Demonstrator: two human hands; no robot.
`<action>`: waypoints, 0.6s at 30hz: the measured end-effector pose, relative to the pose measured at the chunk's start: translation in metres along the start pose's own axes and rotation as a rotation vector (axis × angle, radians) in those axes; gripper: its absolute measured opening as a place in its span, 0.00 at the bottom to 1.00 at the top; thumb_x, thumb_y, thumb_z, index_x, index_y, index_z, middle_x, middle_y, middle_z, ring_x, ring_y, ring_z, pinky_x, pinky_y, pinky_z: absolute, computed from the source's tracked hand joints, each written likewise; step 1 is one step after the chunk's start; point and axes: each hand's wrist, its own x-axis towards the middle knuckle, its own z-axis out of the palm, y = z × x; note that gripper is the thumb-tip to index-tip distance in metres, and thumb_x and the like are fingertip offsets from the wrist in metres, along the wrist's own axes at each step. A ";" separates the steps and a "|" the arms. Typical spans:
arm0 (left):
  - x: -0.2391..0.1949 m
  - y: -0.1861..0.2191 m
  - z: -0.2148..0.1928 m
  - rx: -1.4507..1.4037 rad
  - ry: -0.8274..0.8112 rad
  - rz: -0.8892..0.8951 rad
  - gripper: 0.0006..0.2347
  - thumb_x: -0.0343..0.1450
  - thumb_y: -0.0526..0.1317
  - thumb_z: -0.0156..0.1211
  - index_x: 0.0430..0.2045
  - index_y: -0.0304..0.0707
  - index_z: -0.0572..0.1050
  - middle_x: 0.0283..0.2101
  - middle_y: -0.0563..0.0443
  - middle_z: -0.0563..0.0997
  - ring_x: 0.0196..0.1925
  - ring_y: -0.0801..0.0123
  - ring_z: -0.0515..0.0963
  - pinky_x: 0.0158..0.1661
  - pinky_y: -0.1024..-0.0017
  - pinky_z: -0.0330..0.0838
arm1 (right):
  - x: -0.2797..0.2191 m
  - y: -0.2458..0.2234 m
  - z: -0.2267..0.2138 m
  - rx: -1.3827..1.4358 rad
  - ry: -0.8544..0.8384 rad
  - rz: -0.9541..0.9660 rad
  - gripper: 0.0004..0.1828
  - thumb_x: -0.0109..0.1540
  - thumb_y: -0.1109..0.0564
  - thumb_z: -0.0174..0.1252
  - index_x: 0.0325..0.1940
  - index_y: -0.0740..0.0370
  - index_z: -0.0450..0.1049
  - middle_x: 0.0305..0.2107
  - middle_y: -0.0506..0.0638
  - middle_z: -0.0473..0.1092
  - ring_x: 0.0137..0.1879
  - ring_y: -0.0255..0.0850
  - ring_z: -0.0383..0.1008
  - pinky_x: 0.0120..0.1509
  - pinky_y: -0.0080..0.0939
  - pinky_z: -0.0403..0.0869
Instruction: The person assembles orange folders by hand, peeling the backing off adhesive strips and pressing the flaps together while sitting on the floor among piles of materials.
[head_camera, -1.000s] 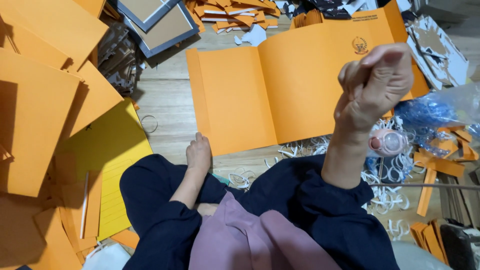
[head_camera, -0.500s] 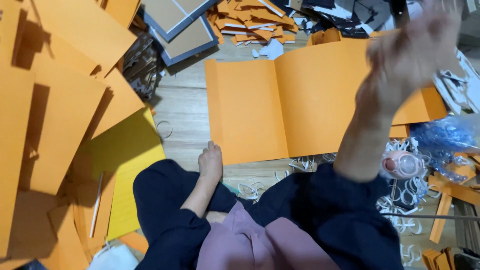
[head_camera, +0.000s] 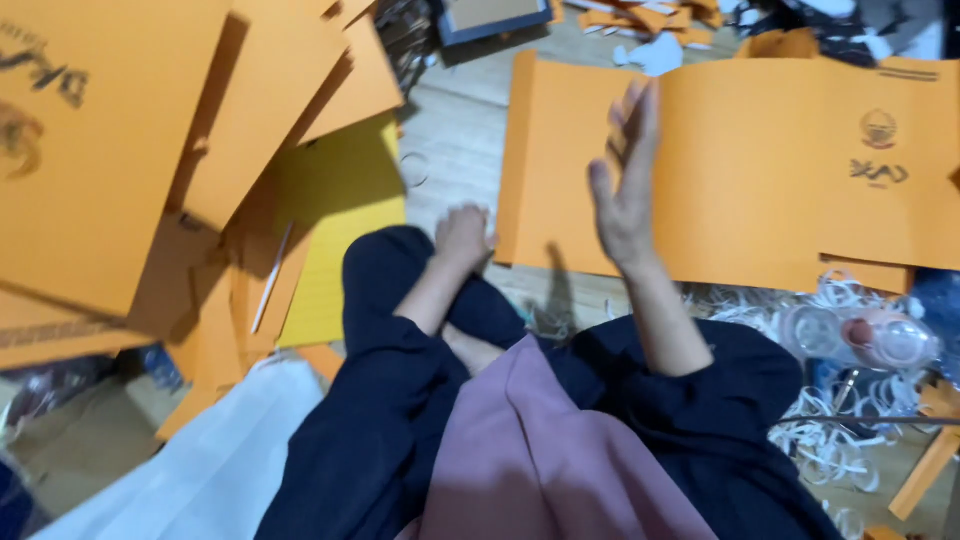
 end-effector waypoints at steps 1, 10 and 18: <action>-0.007 -0.013 -0.019 -0.027 0.179 0.002 0.14 0.59 0.44 0.61 0.32 0.36 0.76 0.32 0.41 0.75 0.37 0.44 0.75 0.36 0.51 0.66 | -0.028 0.020 0.007 -0.135 -0.108 0.110 0.38 0.65 0.45 0.44 0.69 0.60 0.33 0.66 0.55 0.36 0.71 0.52 0.42 0.72 0.57 0.50; -0.135 -0.198 -0.067 0.267 0.598 -0.529 0.16 0.61 0.48 0.63 0.34 0.35 0.75 0.37 0.36 0.72 0.43 0.46 0.70 0.40 0.56 0.65 | -0.180 0.135 -0.016 -0.961 -0.612 0.507 0.49 0.53 0.33 0.50 0.69 0.54 0.38 0.63 0.59 0.38 0.67 0.59 0.38 0.64 0.65 0.48; -0.147 -0.257 -0.028 0.416 0.773 -0.302 0.06 0.61 0.40 0.65 0.25 0.43 0.75 0.32 0.47 0.66 0.53 0.53 0.64 0.54 0.59 0.54 | -0.150 0.150 -0.007 -1.002 -0.746 0.697 0.50 0.52 0.29 0.48 0.69 0.48 0.36 0.65 0.57 0.33 0.69 0.59 0.33 0.64 0.67 0.49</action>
